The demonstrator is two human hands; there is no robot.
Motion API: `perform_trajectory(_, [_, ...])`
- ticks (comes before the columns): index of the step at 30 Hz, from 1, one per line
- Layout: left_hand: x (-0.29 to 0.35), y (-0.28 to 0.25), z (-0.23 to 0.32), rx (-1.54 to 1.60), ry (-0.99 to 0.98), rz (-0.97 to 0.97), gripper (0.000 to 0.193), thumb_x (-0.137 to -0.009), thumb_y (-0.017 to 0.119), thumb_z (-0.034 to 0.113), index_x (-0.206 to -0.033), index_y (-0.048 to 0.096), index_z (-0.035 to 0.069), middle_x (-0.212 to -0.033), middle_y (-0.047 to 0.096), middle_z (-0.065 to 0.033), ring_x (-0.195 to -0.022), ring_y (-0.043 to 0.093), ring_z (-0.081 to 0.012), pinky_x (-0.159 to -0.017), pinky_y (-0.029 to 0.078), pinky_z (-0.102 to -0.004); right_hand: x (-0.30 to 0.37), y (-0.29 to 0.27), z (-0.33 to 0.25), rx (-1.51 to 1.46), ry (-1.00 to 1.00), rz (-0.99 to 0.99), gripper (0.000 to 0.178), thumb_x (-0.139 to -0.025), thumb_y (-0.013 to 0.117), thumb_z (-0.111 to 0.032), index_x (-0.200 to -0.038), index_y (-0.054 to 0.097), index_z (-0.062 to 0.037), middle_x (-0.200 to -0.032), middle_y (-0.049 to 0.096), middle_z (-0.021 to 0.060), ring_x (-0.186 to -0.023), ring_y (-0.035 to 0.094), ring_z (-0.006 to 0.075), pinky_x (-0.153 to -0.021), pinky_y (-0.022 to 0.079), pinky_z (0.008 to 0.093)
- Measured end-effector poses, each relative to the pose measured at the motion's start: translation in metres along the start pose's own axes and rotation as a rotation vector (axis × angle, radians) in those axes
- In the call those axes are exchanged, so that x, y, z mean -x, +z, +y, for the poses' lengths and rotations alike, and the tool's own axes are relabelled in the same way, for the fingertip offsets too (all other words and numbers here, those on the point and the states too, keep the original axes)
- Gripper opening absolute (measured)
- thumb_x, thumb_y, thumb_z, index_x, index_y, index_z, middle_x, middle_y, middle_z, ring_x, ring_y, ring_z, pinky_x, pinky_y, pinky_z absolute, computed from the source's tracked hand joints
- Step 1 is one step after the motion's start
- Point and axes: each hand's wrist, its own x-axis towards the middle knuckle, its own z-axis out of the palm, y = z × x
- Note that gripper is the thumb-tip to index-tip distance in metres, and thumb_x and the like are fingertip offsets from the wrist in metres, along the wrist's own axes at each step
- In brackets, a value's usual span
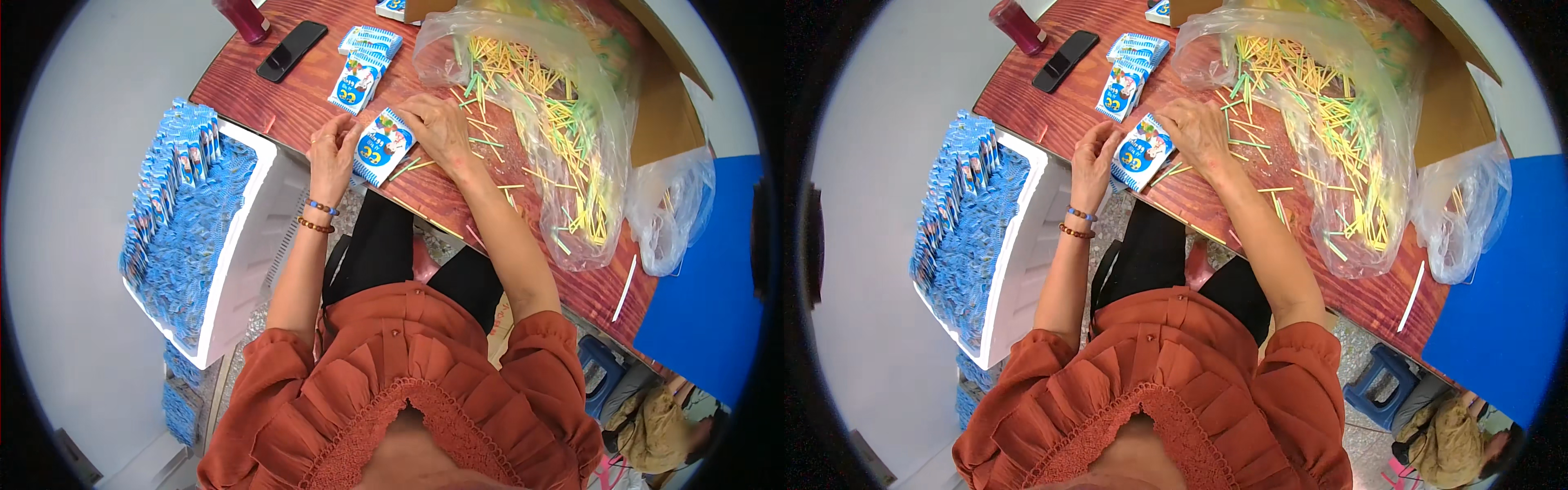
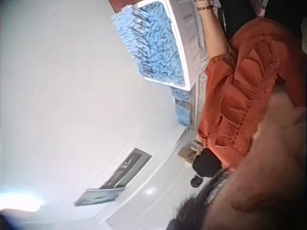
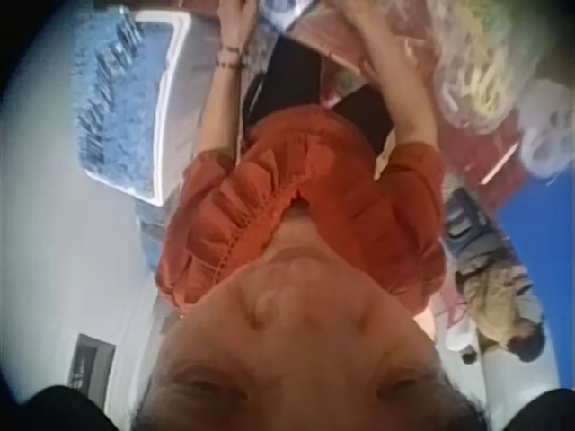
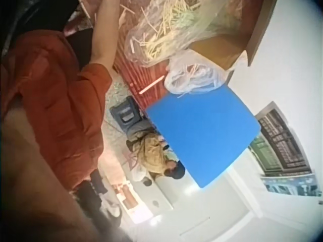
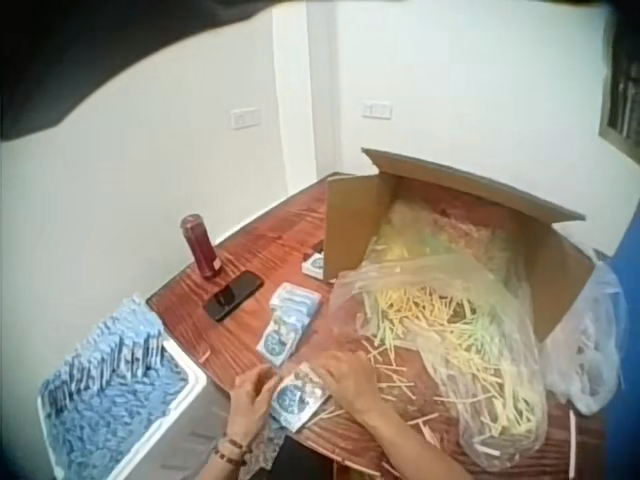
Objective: Packaging small blue packets into clear plastic bags along with yellow shredded paper filler.
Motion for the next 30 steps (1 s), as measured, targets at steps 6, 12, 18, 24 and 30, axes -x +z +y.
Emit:
perform_trajectory(6, [0.006, -0.005, 0.018, -0.192, 0.113, 0.018, 0.033, -0.09, 0.065, 0.019, -0.112, 0.061, -0.006, -0.091, 0.068, -0.0108, -0.083, 0.064, -0.0131, -0.072, 0.051, -0.0264, -0.001, -0.017, -0.014, -0.193, 0.308, -0.106, 0.027, -0.082, 0.064, -0.031, -0.091, 0.07, -0.006, -0.089, 0.069, 0.0117, -0.084, 0.066, 0.0286, -0.072, 0.05, 0.0385])
perform_trajectory(12, [0.021, -0.001, 0.003, -0.342, 0.146, -0.073, 0.057, -0.077, 0.073, 0.026, -0.127, 0.052, 0.008, -0.111, 0.063, -0.0093, -0.108, 0.053, -0.0285, -0.094, 0.035, -0.0438, -0.015, -0.003, -0.008, -0.082, 0.365, -0.352, 0.028, -0.072, 0.074, -0.031, -0.083, 0.065, -0.0078, -0.09, 0.069, 0.0111, -0.091, 0.065, 0.0295, -0.078, 0.047, 0.043])
perform_trajectory(18, [0.024, -0.003, 0.015, -0.375, 0.051, -0.026, 0.055, -0.077, 0.073, 0.029, -0.124, 0.055, 0.007, -0.111, 0.063, -0.0093, -0.109, 0.052, -0.0293, -0.094, 0.034, -0.0449, -0.009, 0.0, -0.008, 0.035, 0.133, -0.187, 0.022, -0.077, 0.068, -0.026, -0.081, 0.063, -0.0061, -0.085, 0.066, 0.0107, -0.082, 0.063, 0.0295, -0.07, 0.045, 0.0404])
perform_trajectory(24, [0.022, -0.004, 0.008, -0.326, 0.183, 0.044, 0.028, -0.078, 0.072, 0.02, -0.101, 0.067, 0.004, -0.103, 0.064, -0.011, -0.103, 0.054, -0.0279, -0.087, 0.04, -0.0383, -0.01, 0.004, -0.001, 0.005, -0.058, -0.058, 0.02, -0.081, 0.065, -0.025, -0.085, 0.062, -0.006, -0.088, 0.067, 0.0097, -0.08, 0.064, 0.0262, -0.069, 0.046, 0.0383])
perform_trajectory(30, [0.014, -0.006, 0.008, -0.244, 0.168, 0.091, 0.019, -0.077, 0.073, 0.009, -0.093, 0.068, 0.001, -0.084, 0.063, -0.0083, -0.081, 0.056, -0.022, -0.073, 0.043, -0.0313, -0.016, -0.002, -0.016, -0.385, 0.248, -0.191, 0.022, -0.082, 0.066, -0.026, -0.09, 0.064, -0.006, -0.081, 0.069, 0.0077, -0.07, 0.065, 0.0173, -0.063, 0.048, 0.0322])
